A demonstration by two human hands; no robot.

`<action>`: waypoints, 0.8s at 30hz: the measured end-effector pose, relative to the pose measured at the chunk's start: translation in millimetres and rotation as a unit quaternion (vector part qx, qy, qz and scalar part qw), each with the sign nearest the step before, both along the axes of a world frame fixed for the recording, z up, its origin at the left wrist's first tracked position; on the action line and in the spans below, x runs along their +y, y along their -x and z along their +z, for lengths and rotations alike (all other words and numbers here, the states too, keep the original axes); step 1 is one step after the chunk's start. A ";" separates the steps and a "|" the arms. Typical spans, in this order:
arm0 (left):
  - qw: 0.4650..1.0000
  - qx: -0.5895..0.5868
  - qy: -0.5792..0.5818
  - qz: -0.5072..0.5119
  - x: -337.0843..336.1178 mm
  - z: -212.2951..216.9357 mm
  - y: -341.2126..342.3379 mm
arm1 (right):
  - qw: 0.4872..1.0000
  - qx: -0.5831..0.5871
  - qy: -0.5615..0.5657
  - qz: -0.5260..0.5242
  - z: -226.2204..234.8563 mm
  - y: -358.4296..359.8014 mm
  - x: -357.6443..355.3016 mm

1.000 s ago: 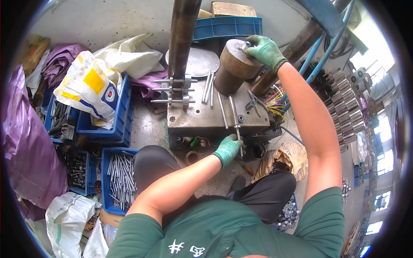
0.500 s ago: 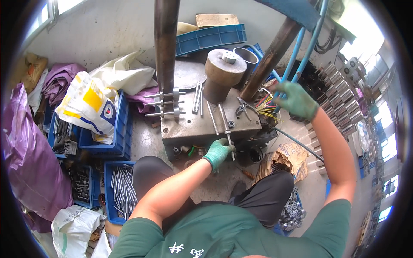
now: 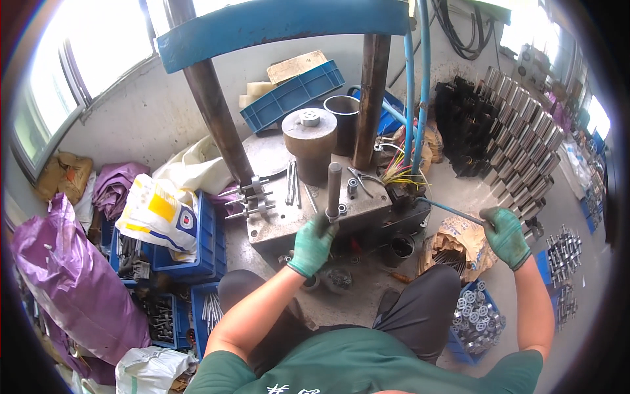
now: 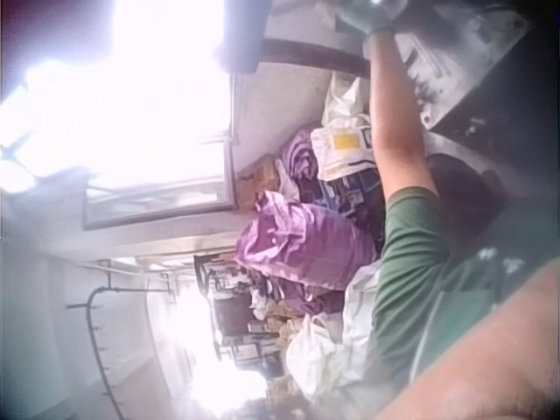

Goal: The person places metal rods and circular components into a mechanical assembly machine, pulls a lever to secure them, and removes the assembled parts.

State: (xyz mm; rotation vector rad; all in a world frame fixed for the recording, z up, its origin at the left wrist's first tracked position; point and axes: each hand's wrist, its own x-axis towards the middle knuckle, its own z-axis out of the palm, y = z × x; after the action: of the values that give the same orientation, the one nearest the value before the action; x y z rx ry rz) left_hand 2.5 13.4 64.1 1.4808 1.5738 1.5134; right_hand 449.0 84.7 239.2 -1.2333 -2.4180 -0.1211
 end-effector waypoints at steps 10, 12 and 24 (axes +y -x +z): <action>0.962 -0.060 -0.266 -0.032 126.0 136.1 73.5 | 0.963 0.225 -0.147 0.031 31.7 54.1 134.7; 0.964 0.003 -0.262 0.051 150.3 152.8 98.9 | 0.968 0.173 -0.179 0.019 49.4 77.2 148.4; 0.979 0.004 -0.174 0.103 214.4 181.6 114.0 | 0.986 0.069 -0.100 -0.114 58.1 80.5 167.8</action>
State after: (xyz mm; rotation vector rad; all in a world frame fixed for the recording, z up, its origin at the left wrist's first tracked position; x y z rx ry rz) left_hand -111.6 227.9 245.7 1.5424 1.5648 1.9869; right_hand 368.6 252.6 297.3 -1.3719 -2.0857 -0.3274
